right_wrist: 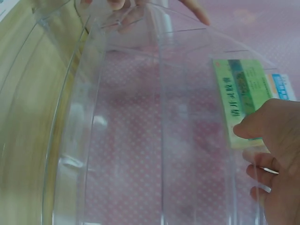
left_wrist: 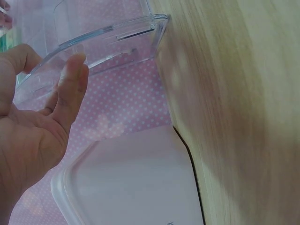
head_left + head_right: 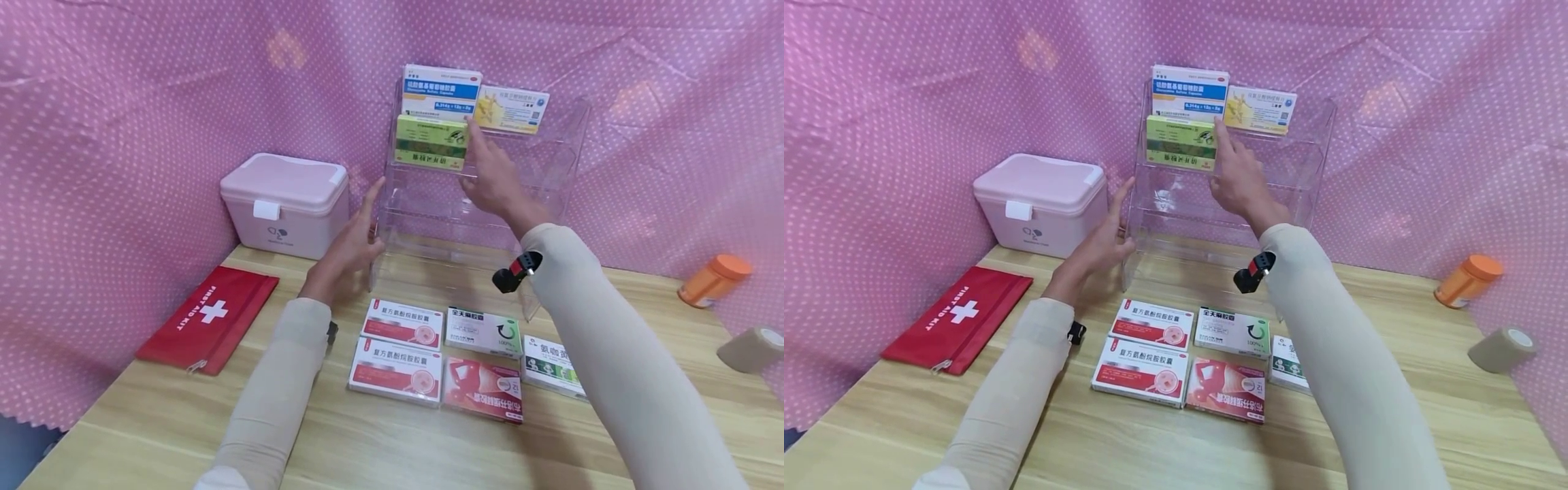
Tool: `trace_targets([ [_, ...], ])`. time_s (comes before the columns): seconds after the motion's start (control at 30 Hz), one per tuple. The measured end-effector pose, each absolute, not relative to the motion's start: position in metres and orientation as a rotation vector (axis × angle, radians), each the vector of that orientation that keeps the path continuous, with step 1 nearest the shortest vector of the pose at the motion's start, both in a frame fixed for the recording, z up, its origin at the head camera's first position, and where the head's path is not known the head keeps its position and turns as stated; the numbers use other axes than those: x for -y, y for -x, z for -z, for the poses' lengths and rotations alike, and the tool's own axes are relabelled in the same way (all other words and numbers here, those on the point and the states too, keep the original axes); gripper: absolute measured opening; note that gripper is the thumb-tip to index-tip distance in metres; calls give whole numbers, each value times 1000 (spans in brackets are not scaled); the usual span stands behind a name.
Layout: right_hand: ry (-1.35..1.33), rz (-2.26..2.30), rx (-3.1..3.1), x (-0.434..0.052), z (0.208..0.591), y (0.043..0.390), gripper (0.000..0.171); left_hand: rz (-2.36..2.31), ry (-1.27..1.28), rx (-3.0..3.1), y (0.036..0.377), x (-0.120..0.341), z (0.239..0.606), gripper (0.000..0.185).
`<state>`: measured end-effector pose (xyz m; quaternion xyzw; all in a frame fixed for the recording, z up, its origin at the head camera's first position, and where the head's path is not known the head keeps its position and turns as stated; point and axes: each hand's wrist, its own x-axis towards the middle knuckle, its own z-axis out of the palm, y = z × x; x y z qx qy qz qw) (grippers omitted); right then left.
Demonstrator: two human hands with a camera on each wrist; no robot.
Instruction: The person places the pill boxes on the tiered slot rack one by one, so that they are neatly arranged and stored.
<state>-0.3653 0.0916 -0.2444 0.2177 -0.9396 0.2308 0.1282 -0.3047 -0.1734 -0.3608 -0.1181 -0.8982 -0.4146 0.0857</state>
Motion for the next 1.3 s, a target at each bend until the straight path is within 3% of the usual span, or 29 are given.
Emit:
trace_targets([
  [0.17,-672,-729,2680,-116,244,348,96,1229,372,2672,305,174,360,126],
  [0.43,-710,-754,2636,-174,253,313,47,1230,373,2663,305,177,361,124],
  [0.67,-762,-814,2623,-236,275,287,30,1240,367,2668,303,176,361,124],
  [0.83,-796,-772,2706,-280,298,270,28,1239,378,2670,305,174,361,122],
  [1.03,-851,-704,3062,-315,319,251,40,1243,388,2665,306,173,361,122],
  [1.3,-687,-850,3414,-346,334,248,46,1275,382,2654,305,174,362,126],
])
